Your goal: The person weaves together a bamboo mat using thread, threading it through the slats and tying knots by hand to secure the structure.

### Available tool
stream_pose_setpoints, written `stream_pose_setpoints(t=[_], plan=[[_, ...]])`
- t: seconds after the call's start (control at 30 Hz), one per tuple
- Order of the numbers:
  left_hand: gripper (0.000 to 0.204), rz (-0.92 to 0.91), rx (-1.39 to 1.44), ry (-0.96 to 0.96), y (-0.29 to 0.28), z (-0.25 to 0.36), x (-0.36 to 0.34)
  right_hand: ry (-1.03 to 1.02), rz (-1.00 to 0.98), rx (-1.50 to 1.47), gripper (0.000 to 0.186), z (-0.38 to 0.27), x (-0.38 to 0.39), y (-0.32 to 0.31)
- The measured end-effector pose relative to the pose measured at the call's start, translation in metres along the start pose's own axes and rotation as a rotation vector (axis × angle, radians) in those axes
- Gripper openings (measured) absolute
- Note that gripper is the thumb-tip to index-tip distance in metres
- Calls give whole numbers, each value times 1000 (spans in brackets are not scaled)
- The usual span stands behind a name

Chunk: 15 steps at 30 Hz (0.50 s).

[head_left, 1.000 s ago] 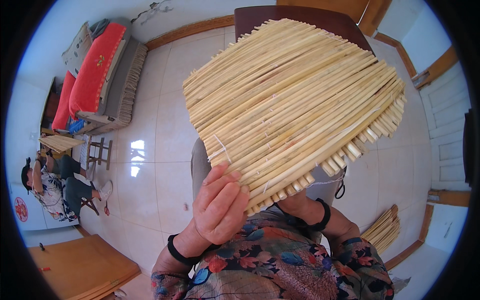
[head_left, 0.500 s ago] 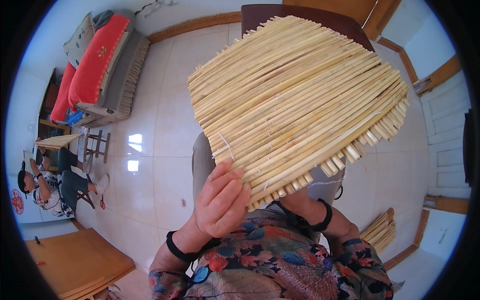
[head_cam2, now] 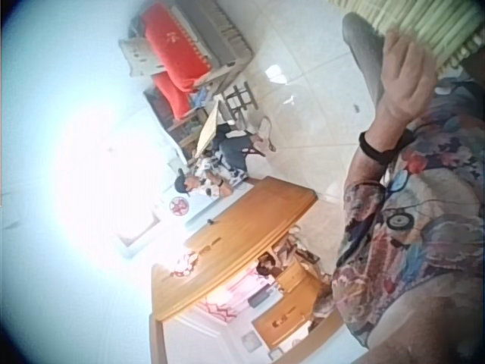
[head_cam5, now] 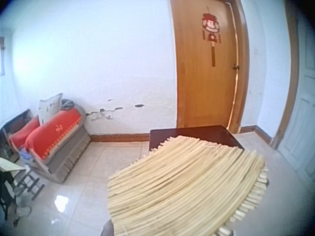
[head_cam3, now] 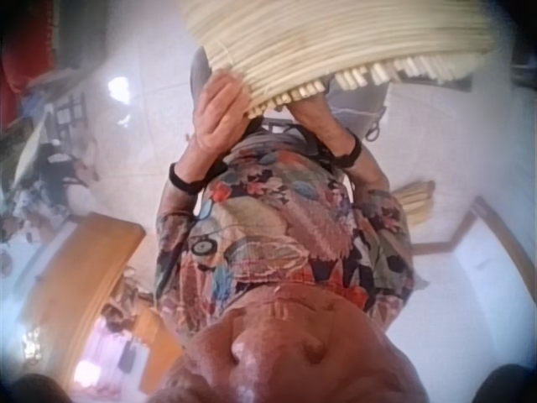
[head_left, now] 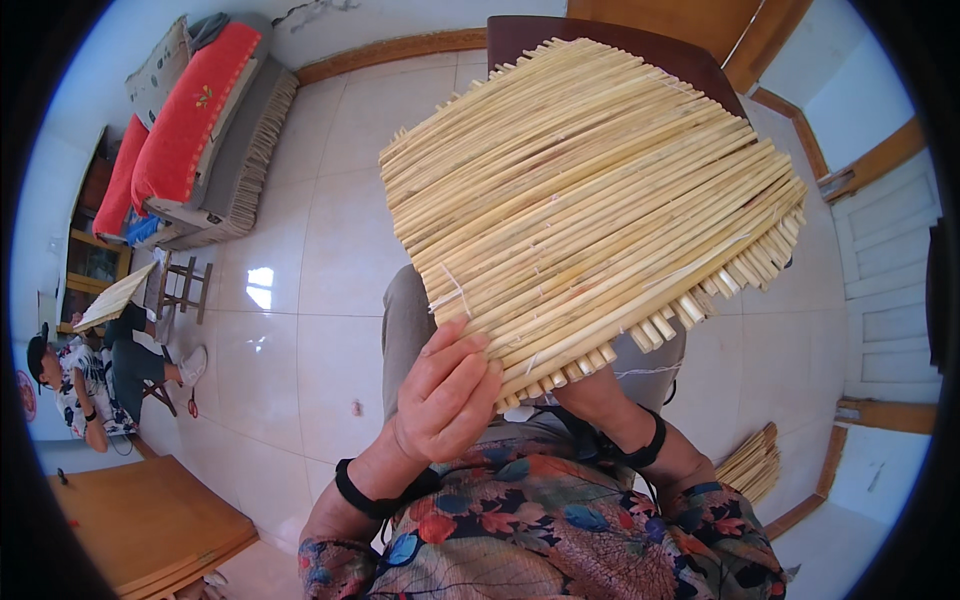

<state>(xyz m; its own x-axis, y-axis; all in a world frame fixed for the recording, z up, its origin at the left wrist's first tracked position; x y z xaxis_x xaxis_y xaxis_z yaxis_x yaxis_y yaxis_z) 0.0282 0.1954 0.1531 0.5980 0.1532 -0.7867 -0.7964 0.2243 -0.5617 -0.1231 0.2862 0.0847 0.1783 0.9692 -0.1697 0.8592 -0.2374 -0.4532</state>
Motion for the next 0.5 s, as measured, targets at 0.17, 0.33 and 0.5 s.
stream_pose_setpoints(t=[0.17,0.33,0.5], plan=[[21,23,13,-3,7,6,4,117,-7,-223,48,2,2,0],[21,25,19,-25,10,10,0,-92,70,80,38,-3,1,-11],[20,25,9,-16,8,9,-2,243,-132,-281,36,-8,2,-16]])
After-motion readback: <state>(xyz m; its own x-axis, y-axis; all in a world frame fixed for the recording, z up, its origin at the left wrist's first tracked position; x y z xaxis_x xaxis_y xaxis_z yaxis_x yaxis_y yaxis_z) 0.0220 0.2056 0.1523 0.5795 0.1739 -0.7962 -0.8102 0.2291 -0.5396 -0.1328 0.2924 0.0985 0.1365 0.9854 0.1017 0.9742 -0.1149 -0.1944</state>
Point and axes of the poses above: each hand's wrist, its own x-axis away from the middle knuckle, its own y-axis out of the palm, z = x × y, the point moved 1 cm from there along -x, towards the middle knuckle, and after that the axes turned 5 degrees about x, right-handed, at the moved point
